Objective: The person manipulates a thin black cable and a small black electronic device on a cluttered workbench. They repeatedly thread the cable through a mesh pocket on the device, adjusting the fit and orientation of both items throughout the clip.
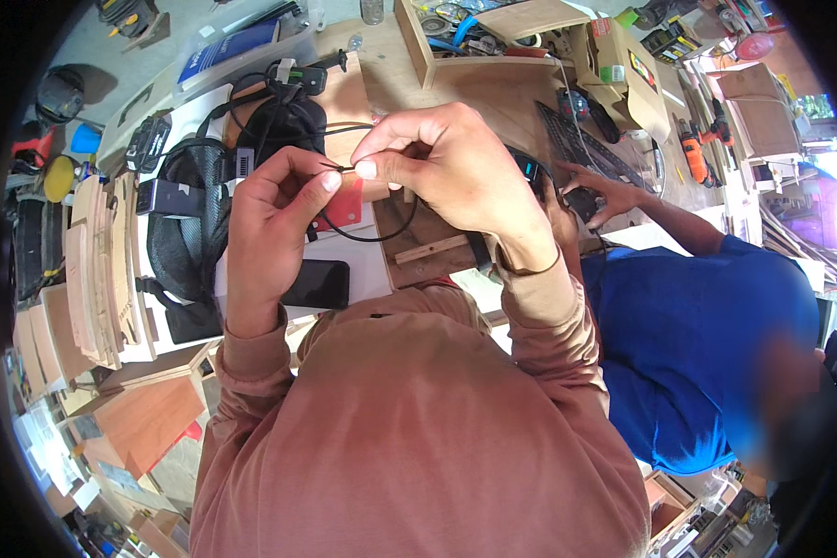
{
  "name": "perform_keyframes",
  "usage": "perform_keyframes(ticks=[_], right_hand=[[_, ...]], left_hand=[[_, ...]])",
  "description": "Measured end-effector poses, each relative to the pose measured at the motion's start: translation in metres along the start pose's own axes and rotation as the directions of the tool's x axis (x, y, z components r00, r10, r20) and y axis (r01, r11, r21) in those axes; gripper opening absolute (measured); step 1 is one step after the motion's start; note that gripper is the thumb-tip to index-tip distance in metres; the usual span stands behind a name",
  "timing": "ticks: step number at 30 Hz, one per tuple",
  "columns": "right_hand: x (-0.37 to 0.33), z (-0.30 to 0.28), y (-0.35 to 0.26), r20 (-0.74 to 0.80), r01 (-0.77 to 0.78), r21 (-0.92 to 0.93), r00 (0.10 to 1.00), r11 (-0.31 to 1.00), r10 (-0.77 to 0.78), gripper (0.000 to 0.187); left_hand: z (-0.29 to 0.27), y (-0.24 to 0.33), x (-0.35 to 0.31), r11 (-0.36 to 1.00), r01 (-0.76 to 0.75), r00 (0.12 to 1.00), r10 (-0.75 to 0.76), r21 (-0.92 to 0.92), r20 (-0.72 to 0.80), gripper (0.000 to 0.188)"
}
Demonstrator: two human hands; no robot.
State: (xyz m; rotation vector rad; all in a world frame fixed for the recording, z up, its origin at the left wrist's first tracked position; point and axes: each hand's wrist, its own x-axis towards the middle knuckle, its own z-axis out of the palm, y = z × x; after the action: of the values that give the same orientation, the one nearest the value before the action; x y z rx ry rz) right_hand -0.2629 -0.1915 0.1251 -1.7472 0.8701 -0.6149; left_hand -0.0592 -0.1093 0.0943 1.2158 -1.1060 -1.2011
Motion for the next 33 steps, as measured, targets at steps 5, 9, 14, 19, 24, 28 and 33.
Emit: perform_keyframes(ticks=[5,9,14,19,24,28,33], right_hand=[[0.003,-0.003,0.002,-0.008,0.092,-0.288,0.995,0.953,-0.098,0.012],[0.012,-0.006,-0.005,0.013,0.143,-0.330,0.989,0.933,-0.147,0.012],[0.045,0.043,-0.039,-0.002,0.220,-0.165,0.975,0.961,-0.224,0.017],[0.078,0.104,-0.058,-0.045,0.400,0.318,0.912,0.860,-0.407,0.032],[0.073,0.154,-0.010,0.205,0.431,0.221,0.856,0.875,-0.474,0.042],[0.063,0.167,0.018,0.613,0.202,0.169,0.745,0.965,-0.264,0.035],[0.067,0.146,0.013,0.361,0.500,-0.015,0.811,0.866,-0.461,0.026]], left_hand=[[-0.010,-0.003,-0.008,1.000,-0.020,0.998,0.021,0.019,-0.053,0.008],[-0.048,-0.005,-0.032,1.000,-0.013,0.998,0.014,0.014,-0.061,0.016],[-0.087,-0.001,-0.064,0.966,0.005,0.994,0.024,0.258,-0.109,0.017],[-0.102,0.009,-0.089,0.999,0.033,0.966,-0.039,-0.026,-0.254,0.010],[-0.132,0.001,-0.100,0.899,-0.274,0.860,0.069,-0.342,-0.505,0.012],[-0.161,-0.011,-0.108,0.777,-0.384,0.799,0.009,-0.499,-0.601,0.016],[-0.180,-0.022,-0.118,0.679,-0.475,0.697,-0.099,-0.561,-0.710,0.016]])
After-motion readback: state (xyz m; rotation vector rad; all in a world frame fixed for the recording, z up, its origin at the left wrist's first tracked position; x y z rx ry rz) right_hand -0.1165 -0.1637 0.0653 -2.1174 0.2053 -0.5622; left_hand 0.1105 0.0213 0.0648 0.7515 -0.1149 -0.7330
